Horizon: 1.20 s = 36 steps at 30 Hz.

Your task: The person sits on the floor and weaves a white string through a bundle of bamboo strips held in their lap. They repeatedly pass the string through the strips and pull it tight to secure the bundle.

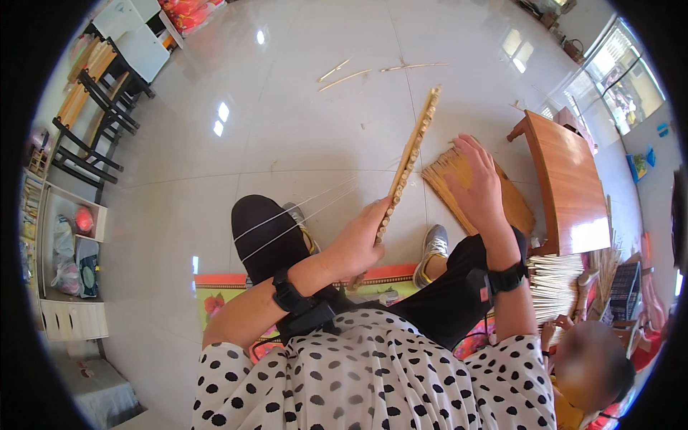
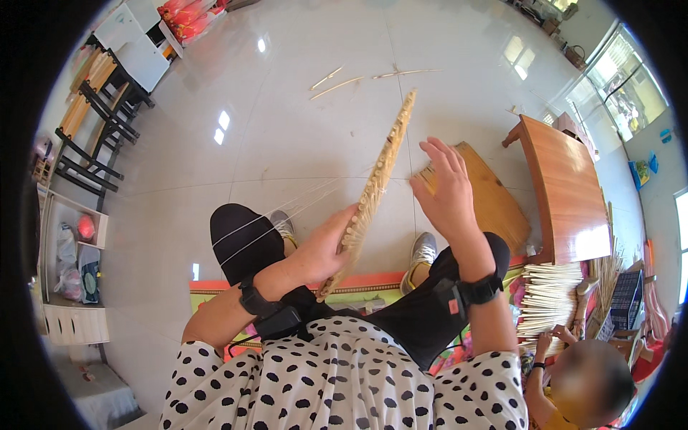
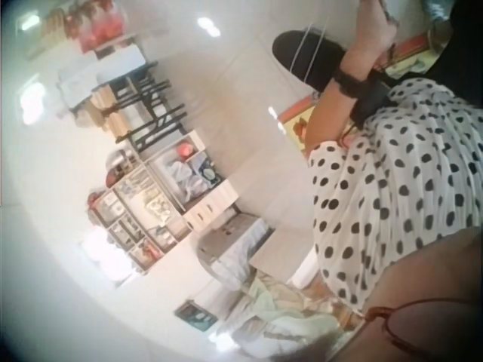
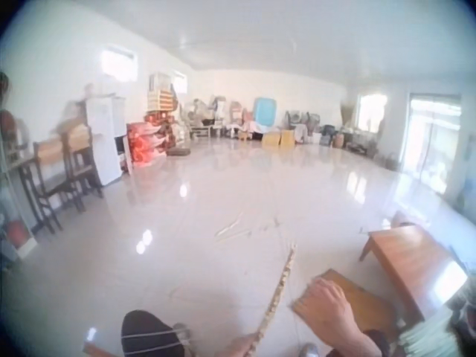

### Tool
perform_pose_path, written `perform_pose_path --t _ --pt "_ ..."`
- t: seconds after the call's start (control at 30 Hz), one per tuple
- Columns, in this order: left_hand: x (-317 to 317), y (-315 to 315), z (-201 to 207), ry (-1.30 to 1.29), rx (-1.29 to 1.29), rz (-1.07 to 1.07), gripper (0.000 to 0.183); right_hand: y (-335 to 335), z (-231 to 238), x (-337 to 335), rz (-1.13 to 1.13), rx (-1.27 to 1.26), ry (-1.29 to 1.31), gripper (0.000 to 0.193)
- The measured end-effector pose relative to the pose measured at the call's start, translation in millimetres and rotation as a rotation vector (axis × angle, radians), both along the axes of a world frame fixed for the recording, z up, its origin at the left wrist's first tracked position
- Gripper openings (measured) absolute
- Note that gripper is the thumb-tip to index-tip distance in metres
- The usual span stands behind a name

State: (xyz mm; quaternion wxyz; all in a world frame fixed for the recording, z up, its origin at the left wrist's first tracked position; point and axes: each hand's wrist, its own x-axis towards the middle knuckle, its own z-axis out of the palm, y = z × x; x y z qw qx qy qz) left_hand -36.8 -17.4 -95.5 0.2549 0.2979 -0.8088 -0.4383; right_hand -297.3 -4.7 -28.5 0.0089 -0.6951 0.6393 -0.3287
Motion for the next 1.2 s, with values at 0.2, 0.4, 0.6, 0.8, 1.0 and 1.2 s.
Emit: perform_pose_path --t 0.2,0.4,0.6,0.8,1.0,1.2 --pt "-3 -2 15 -0.062 0.113 -0.168 0.079 -20 2 -12 0.11 0.064 0.454 0.07" --pt "15 -16 15 -0.075 0.05 -0.286 0.076 -43 12 -18 0.4 0.113 0.574 0.031" --pt "42 -26 50 -0.201 -0.396 -0.072 0.064 -52 23 -12 0.399 0.216 0.677 0.022" --pt "62 -24 100 0.142 -0.679 0.421 0.047 -47 54 -17 0.119 0.049 0.42 0.03" --pt "59 -26 100 0.211 -0.789 0.415 0.043 -50 77 -4 -0.085 -0.143 0.173 0.034" --pt "37 -33 100 0.274 -0.706 0.337 0.042 -34 68 21 -0.176 -0.189 -0.164 0.032"
